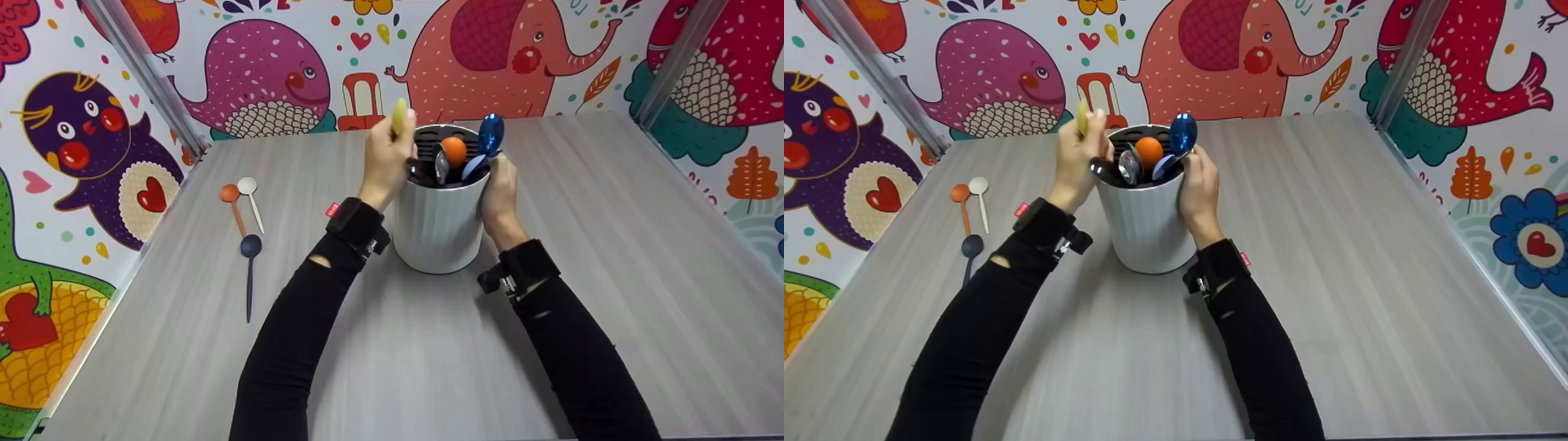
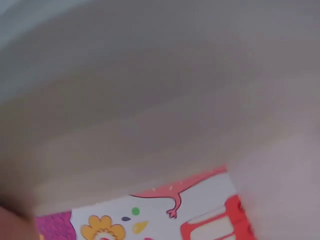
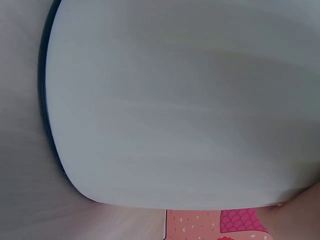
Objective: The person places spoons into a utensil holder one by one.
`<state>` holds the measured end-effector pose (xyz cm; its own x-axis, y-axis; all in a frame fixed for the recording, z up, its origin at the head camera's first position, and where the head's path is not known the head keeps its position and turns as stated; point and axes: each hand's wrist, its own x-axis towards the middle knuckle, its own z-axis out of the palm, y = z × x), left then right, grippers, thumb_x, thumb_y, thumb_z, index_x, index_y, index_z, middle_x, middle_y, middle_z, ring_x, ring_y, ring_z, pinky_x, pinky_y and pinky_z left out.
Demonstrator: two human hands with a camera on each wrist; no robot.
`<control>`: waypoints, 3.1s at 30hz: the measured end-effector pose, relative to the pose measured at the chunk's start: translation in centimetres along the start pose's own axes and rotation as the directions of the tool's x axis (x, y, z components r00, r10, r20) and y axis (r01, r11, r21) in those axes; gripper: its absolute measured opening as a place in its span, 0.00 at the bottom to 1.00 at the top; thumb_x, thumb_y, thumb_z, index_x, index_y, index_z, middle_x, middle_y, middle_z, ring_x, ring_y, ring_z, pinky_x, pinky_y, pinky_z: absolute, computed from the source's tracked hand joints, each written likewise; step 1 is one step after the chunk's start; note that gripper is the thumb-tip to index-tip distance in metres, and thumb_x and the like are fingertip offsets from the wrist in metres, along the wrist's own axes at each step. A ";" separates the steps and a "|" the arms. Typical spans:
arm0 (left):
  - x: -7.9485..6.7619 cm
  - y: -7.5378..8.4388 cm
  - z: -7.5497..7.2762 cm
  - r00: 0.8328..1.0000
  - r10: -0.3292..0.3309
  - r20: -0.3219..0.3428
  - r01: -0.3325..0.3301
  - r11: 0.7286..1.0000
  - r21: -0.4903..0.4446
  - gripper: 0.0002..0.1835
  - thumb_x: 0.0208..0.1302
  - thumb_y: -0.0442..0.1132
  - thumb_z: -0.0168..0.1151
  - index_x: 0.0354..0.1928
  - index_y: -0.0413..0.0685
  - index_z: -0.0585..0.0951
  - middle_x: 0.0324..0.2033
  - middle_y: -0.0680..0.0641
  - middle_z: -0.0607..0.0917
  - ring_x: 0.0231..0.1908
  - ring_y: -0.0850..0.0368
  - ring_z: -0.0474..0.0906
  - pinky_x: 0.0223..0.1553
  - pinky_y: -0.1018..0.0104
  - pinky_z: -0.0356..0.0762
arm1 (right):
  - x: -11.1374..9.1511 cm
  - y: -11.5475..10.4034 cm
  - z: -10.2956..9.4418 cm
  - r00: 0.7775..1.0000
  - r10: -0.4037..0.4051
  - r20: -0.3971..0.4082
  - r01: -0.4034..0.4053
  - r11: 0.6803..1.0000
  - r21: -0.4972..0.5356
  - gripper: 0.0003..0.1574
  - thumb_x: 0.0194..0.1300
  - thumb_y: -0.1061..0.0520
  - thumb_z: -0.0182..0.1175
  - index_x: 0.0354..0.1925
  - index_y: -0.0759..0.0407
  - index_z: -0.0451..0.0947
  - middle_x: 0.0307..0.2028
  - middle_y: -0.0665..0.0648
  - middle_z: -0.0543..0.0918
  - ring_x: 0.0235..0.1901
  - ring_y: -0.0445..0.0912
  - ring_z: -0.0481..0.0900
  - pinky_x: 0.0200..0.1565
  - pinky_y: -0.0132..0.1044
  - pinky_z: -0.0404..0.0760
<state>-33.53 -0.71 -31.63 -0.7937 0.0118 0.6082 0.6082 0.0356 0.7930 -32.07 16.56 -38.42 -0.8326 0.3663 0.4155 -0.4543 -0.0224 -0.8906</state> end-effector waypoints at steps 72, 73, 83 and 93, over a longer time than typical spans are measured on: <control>2.0 -3.6 -13.4 0.976 0.027 -0.217 0.070 0.901 0.429 0.18 0.66 0.39 0.57 0.55 0.39 0.78 0.50 0.42 0.79 0.53 0.54 0.73 0.60 0.66 0.66 | 0.0 0.1 0.1 1.000 -0.004 -0.031 0.004 1.000 -0.004 0.19 0.73 0.54 0.41 0.32 0.55 0.76 0.32 0.49 0.78 0.37 0.41 0.73 0.45 0.33 0.70; 2.1 -3.6 -13.8 0.973 0.004 -0.232 0.100 0.895 0.435 0.18 0.67 0.40 0.57 0.56 0.40 0.77 0.51 0.41 0.79 0.53 0.54 0.72 0.60 0.66 0.66 | 0.0 0.1 0.1 0.999 -0.003 -0.032 0.003 1.000 -0.006 0.19 0.73 0.55 0.41 0.32 0.55 0.76 0.32 0.49 0.78 0.37 0.41 0.73 0.46 0.33 0.70; 2.6 -3.1 -17.6 0.921 -0.168 -0.353 0.354 0.742 0.570 0.25 0.70 0.52 0.53 0.63 0.48 0.73 0.60 0.44 0.73 0.62 0.52 0.66 0.65 0.61 0.58 | 0.0 0.1 0.1 0.999 -0.003 -0.035 0.002 1.000 -0.016 0.19 0.73 0.54 0.41 0.33 0.55 0.77 0.32 0.48 0.77 0.37 0.40 0.72 0.46 0.33 0.70; 1.0 -5.3 -21.7 0.859 -0.357 -0.367 0.510 0.548 0.663 0.41 0.70 0.64 0.49 0.78 0.54 0.58 0.76 0.42 0.54 0.75 0.45 0.49 0.74 0.46 0.42 | 0.0 0.1 0.1 1.000 -0.004 -0.023 0.004 1.000 -0.024 0.19 0.73 0.52 0.41 0.29 0.53 0.74 0.30 0.48 0.76 0.35 0.41 0.72 0.44 0.33 0.70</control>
<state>-37.34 -22.56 -34.45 -0.8944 -0.3691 0.2527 -0.0799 0.6877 0.7216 -32.16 16.42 -38.47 -0.8230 0.3881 0.4148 -0.4496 0.0012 -0.8932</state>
